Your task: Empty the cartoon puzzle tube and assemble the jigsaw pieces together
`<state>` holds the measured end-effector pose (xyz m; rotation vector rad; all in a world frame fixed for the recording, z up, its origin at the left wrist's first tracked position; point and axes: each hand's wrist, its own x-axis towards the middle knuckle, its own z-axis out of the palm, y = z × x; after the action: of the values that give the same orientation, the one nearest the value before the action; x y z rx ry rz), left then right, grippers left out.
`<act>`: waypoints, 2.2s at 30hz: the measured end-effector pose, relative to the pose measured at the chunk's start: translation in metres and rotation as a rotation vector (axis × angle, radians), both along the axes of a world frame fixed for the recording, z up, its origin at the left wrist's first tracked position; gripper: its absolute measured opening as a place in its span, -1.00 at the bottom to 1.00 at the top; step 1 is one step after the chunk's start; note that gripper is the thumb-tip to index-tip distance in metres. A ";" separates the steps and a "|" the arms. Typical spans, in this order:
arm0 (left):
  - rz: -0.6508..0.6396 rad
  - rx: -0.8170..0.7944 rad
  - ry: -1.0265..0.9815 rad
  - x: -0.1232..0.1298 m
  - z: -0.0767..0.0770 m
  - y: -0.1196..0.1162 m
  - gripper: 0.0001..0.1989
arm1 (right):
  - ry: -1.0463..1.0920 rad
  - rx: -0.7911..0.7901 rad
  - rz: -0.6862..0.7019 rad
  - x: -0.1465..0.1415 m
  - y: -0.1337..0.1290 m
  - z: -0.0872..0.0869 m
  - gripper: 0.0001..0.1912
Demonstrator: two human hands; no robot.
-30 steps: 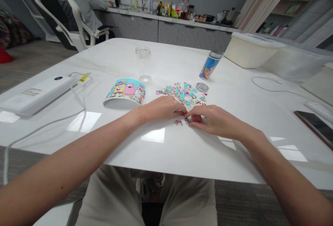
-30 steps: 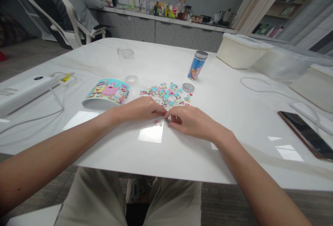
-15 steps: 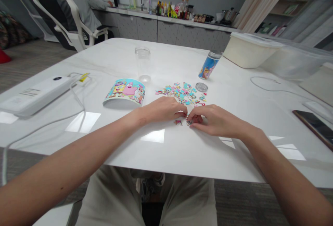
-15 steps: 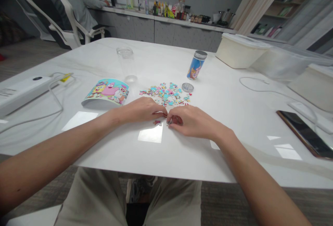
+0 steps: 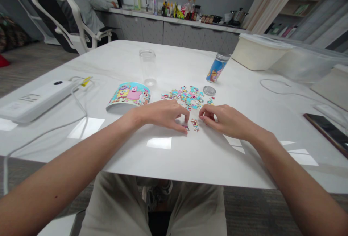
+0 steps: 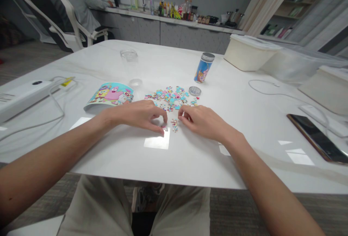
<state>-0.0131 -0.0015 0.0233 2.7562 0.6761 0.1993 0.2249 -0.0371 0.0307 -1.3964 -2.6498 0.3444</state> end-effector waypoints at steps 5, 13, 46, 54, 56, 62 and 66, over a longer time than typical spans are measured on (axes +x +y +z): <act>-0.066 -0.210 -0.024 0.005 0.008 -0.006 -0.88 | 0.004 0.030 -0.018 0.002 0.001 -0.002 -0.84; -0.111 -0.362 -0.036 0.005 0.011 -0.010 -0.83 | 0.002 0.104 -0.230 0.003 0.002 -0.002 -0.81; -0.015 -0.047 0.047 0.014 -0.010 -0.016 -0.74 | 0.274 0.221 -0.465 0.019 0.038 -0.037 -0.80; 0.111 0.024 0.091 0.013 -0.018 -0.011 -0.62 | 0.397 0.276 -0.430 0.017 0.043 -0.046 -0.82; 0.159 0.074 0.105 0.012 -0.020 -0.008 -0.53 | 0.407 0.317 -0.428 0.015 0.041 -0.045 -0.82; 0.153 0.097 0.094 0.011 -0.019 -0.008 -0.58 | 0.369 0.364 -0.257 0.006 0.017 -0.037 -0.84; 0.141 0.111 0.086 0.012 -0.017 -0.009 -0.65 | 0.347 0.298 -0.181 -0.005 -0.014 -0.036 -0.90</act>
<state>-0.0013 -0.0104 0.0064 2.8373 0.9091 0.1533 0.2200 -0.0510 -0.0057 -1.3283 -2.1748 0.1457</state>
